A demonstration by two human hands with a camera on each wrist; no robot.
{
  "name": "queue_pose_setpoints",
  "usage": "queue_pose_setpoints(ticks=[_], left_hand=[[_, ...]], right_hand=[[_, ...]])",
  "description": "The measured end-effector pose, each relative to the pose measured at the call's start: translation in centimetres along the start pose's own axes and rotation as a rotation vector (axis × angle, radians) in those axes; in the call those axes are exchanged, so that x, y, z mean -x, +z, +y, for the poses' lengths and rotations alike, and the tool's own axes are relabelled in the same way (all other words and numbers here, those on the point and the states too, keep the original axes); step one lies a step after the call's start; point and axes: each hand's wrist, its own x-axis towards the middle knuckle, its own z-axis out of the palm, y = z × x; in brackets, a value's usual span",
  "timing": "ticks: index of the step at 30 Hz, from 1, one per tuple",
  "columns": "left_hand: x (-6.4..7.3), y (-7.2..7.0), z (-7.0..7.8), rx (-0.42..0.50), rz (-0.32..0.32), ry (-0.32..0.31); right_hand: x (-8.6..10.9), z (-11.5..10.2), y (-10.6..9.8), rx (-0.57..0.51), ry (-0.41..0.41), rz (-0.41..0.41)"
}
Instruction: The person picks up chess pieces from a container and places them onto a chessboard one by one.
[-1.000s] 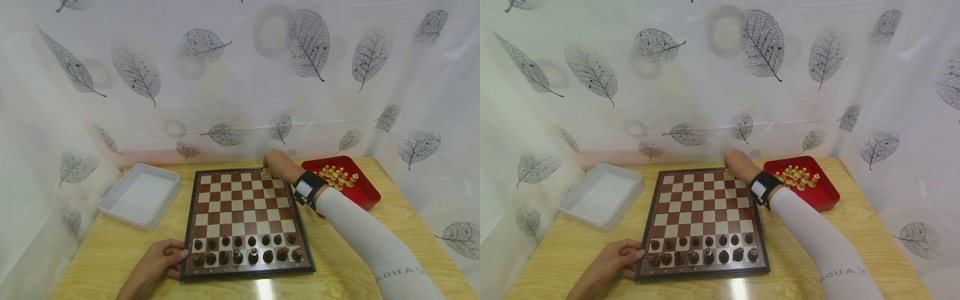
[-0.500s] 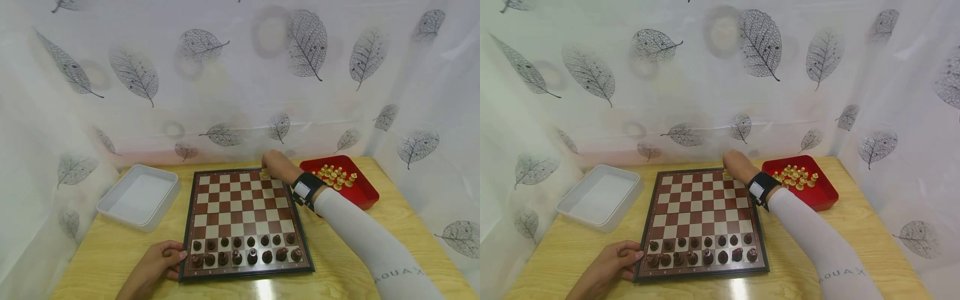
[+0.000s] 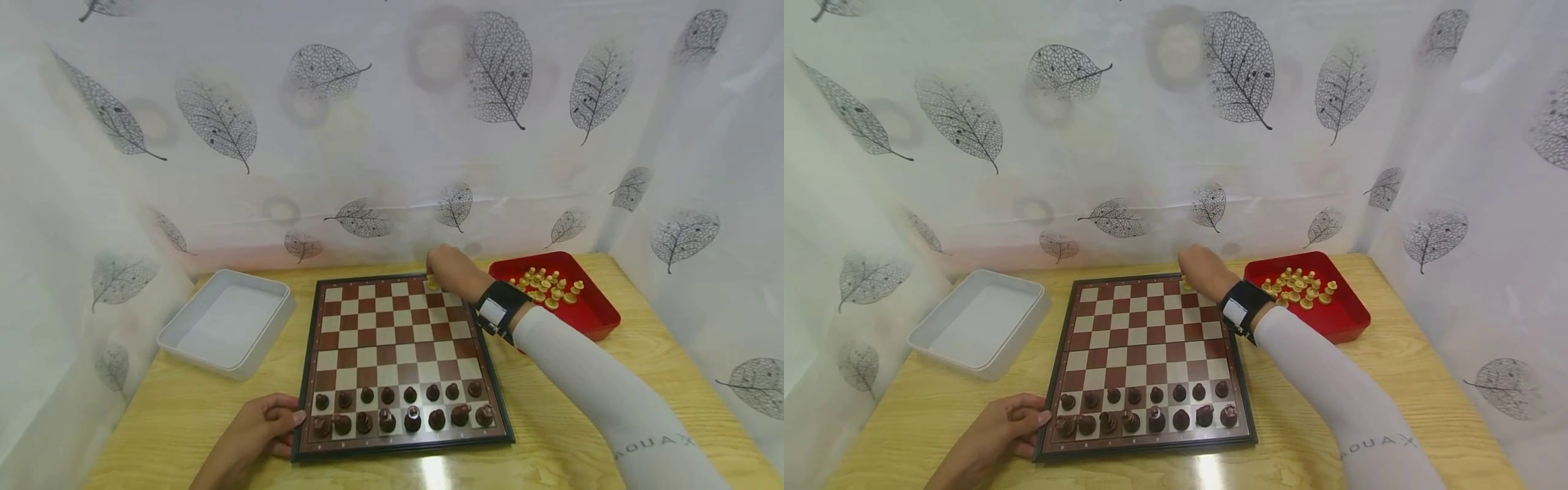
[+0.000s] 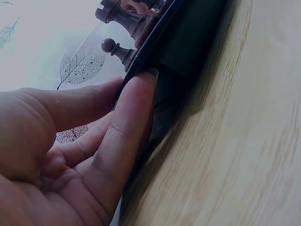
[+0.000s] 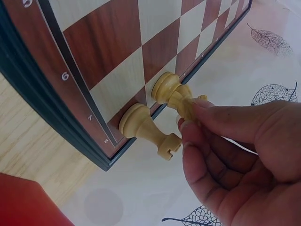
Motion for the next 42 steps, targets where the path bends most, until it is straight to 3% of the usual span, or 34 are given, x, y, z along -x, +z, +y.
queue_pose_setpoints(ticks=[14, 23, 33, 42], left_hand=[[0.0, 0.2, -0.3, 0.008, -0.019, 0.003], [0.0, 0.2, -0.3, -0.004, -0.011, -0.009], [-0.1, 0.2, 0.1, -0.007, -0.023, 0.003], [-0.1, 0.0, 0.0, -0.012, -0.014, 0.001]], right_hand=[[1.4, 0.5, -1.5, -0.001, 0.066, -0.001], [2.7, 2.7, -4.1, -0.019, 0.118, -0.002], [4.6, 5.4, -6.0, -0.089, 0.196, -0.050], [6.5, 7.0, -7.6, -0.086, 0.242, -0.056]])
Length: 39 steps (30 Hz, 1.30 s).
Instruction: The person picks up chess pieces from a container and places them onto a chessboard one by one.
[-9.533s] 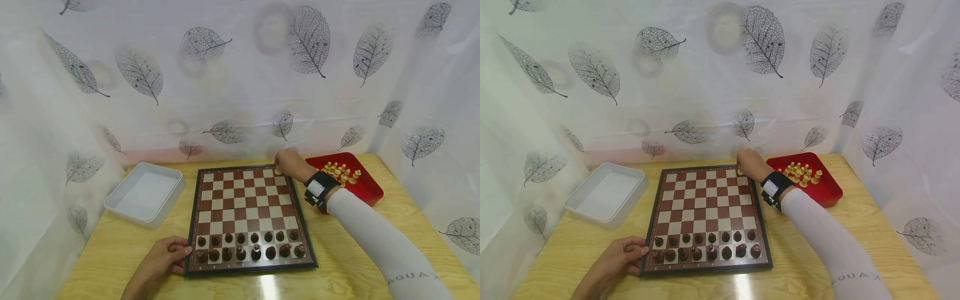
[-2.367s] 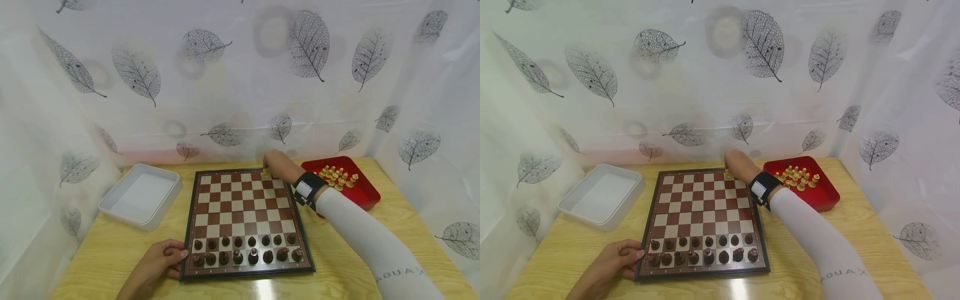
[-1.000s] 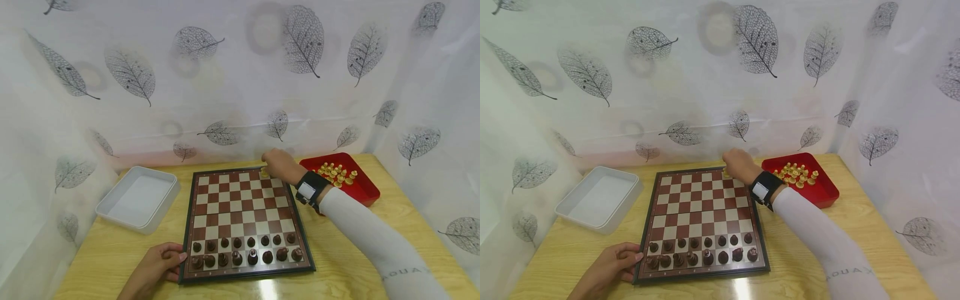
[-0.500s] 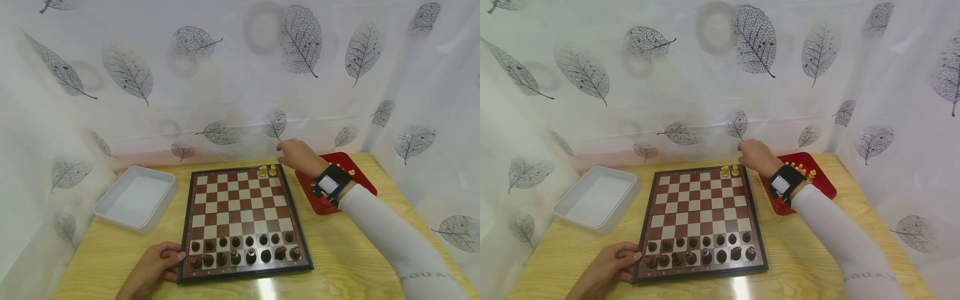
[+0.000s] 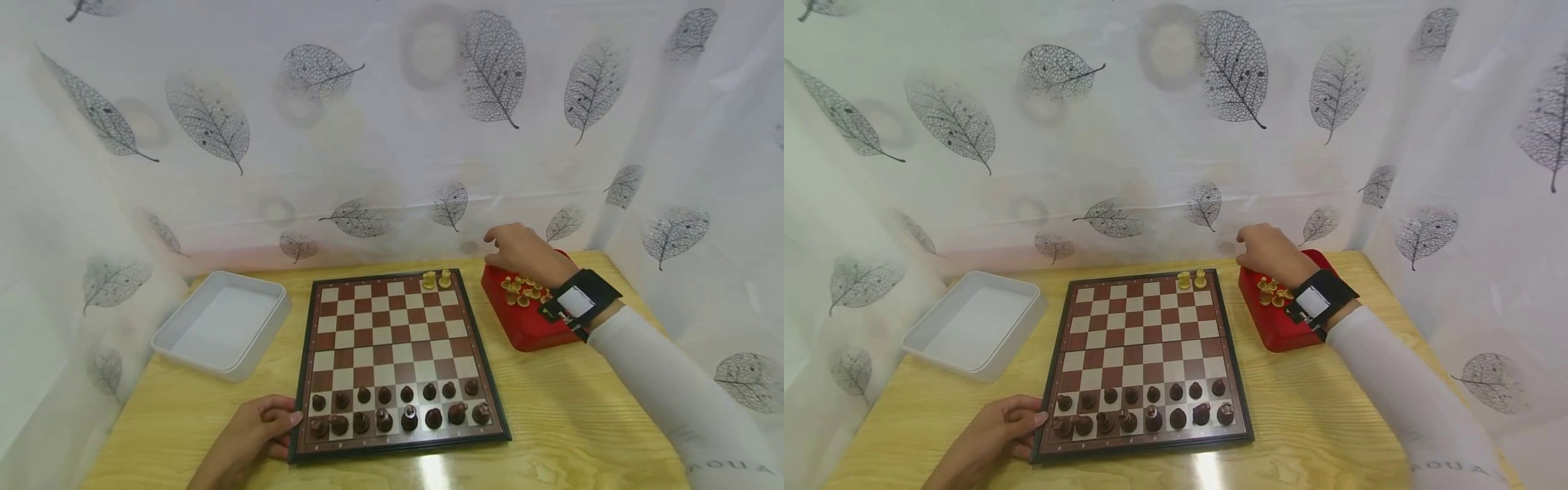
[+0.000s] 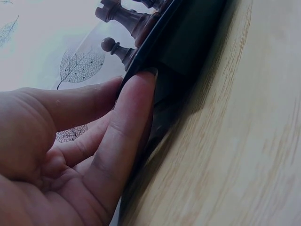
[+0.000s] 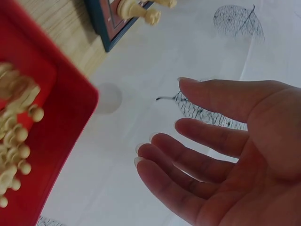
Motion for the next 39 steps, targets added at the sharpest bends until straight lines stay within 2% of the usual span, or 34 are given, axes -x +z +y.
queue_pose_setpoints(ticks=[8, 21, 26, 32, 39], left_hand=[[-0.1, 0.0, -0.1, -0.006, 0.006, -0.002], [-0.1, -0.1, -0.3, -0.007, 0.003, -0.003], [-0.2, 0.0, -0.3, 0.002, 0.001, -0.003], [-0.2, 0.0, -0.3, 0.007, 0.005, 0.000], [-0.3, 0.0, -0.3, -0.002, 0.016, -0.003]], right_hand=[[1.6, 2.5, -0.7, -0.015, 0.065, -0.048], [3.4, 7.6, 0.4, 0.017, 0.136, -0.072], [3.8, 8.6, 0.9, -0.002, 0.176, -0.118], [3.9, 9.5, 2.1, -0.066, 0.173, -0.158], [3.7, 10.2, 3.5, -0.046, 0.194, -0.181]])
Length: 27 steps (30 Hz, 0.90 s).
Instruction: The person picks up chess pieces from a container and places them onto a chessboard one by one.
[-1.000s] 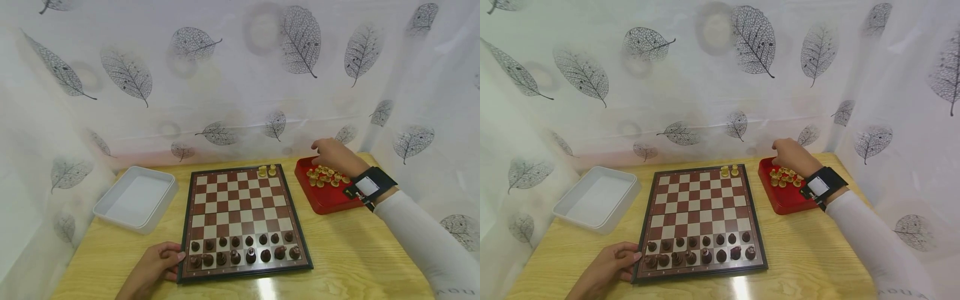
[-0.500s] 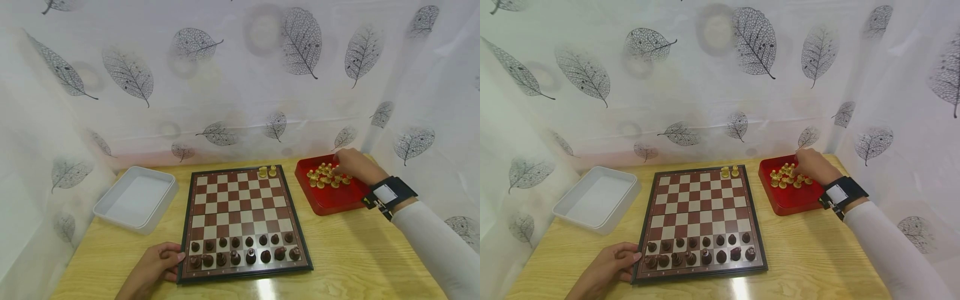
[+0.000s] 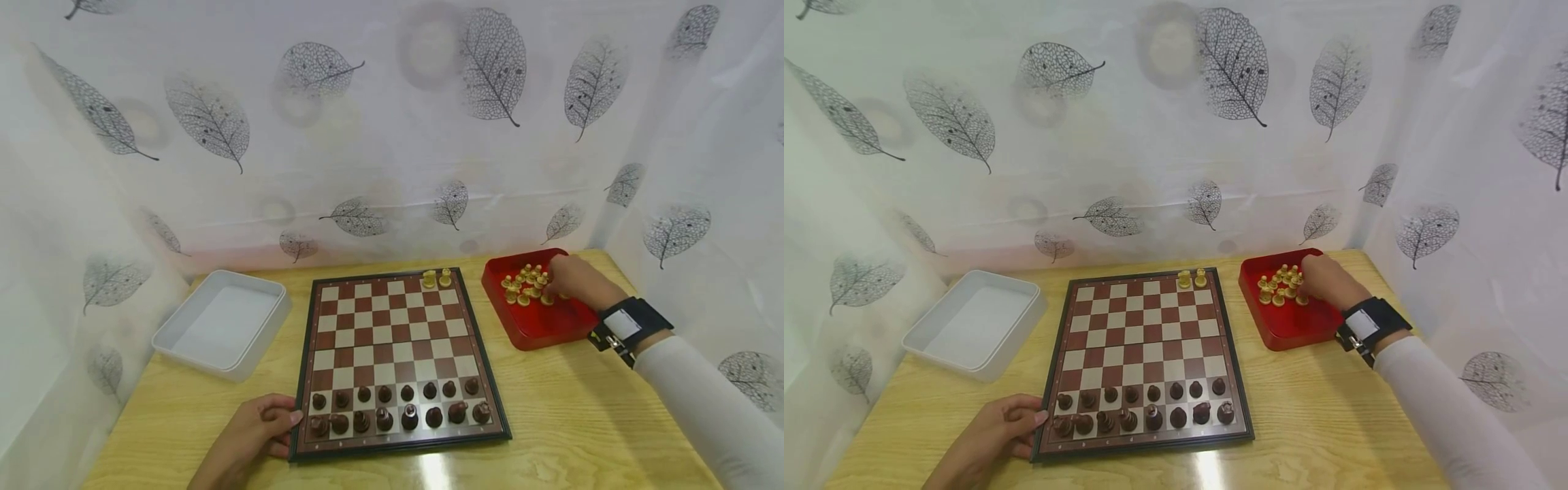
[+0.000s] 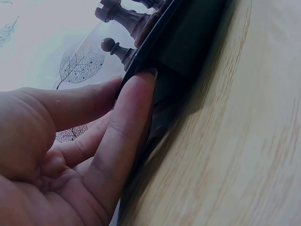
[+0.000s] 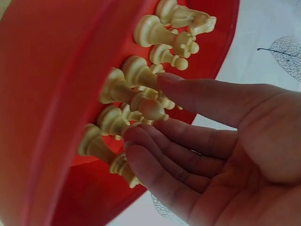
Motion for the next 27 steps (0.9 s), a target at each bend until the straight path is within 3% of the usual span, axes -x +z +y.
queue_pose_setpoints(ticks=[11, 27], left_hand=[[0.10, -0.03, 0.07, 0.003, 0.002, -0.004], [0.12, -0.22, 0.11, -0.010, -0.003, -0.003]], right_hand=[[-0.42, 0.42, 1.08, 0.025, -0.005, 0.017], [0.28, -0.26, 0.93, 0.048, 0.007, 0.039]])
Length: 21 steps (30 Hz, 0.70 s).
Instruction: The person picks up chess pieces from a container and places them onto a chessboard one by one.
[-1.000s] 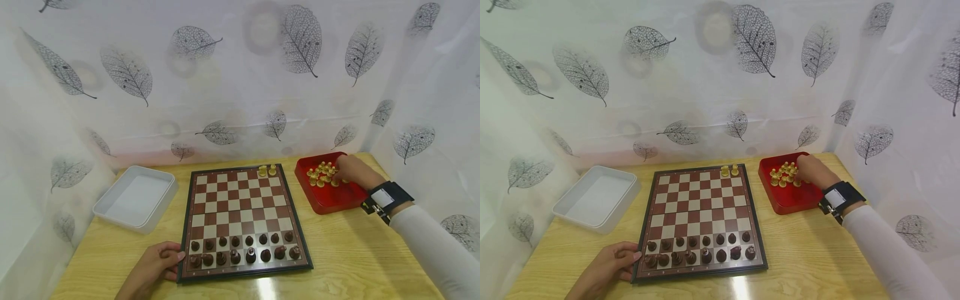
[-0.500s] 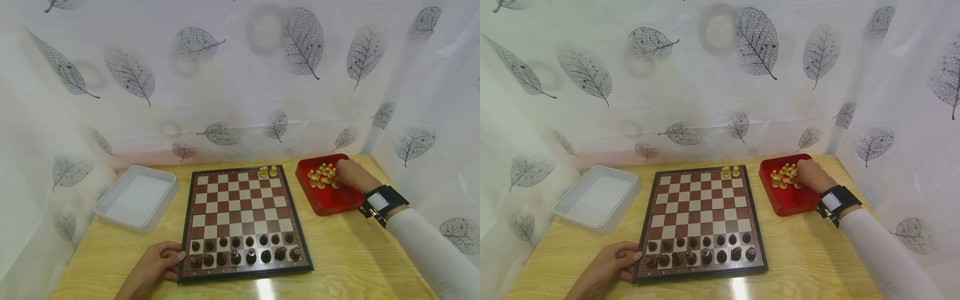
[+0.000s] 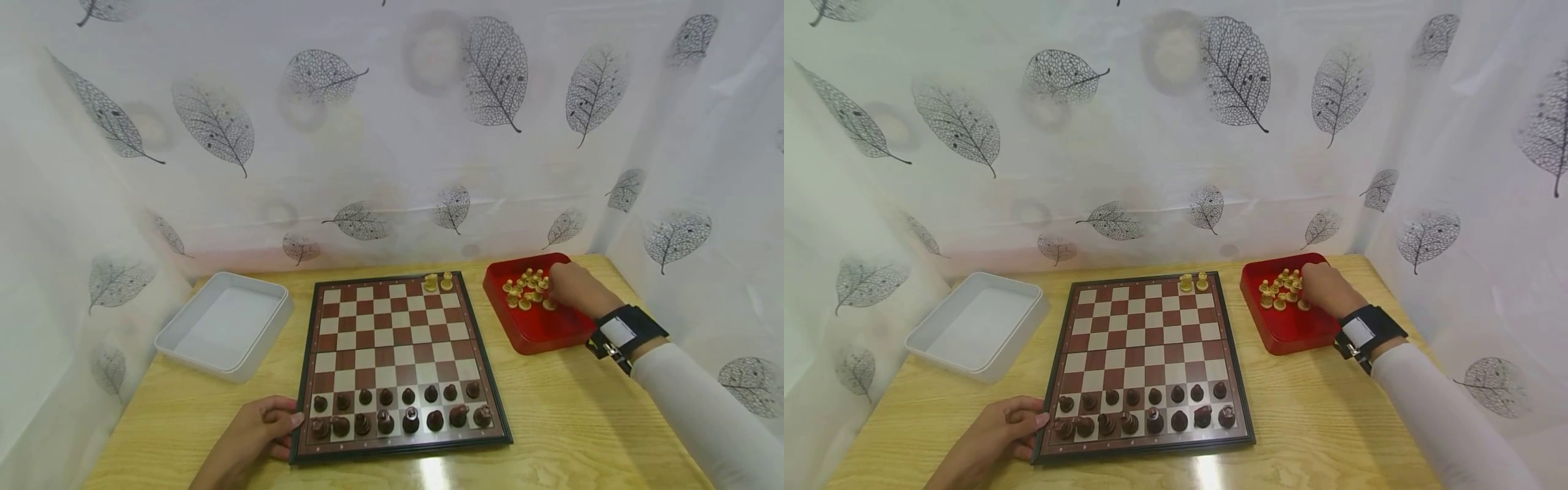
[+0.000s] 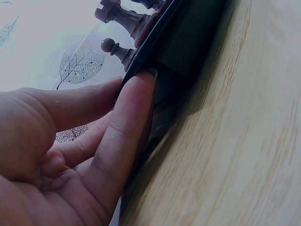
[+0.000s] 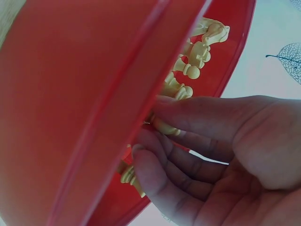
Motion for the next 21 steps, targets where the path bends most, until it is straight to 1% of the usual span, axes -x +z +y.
queue_pose_setpoints(ticks=[8, 13, 16, 21], left_hand=[[0.2, 0.1, 0.2, 0.004, -0.007, 0.008], [0.2, -0.1, 0.1, 0.001, -0.014, 0.001], [0.2, -0.1, 0.0, -0.005, -0.021, 0.002], [0.0, -0.1, -0.1, -0.009, -0.026, 0.007]], right_hand=[[0.2, 0.0, 0.2, 0.019, 0.007, 0.034], [0.2, 0.1, 0.3, 0.026, -0.025, 0.059], [0.3, 0.1, 0.0, 0.031, -0.035, 0.087], [1.0, 0.1, -1.0, 0.094, -0.068, 0.126]])
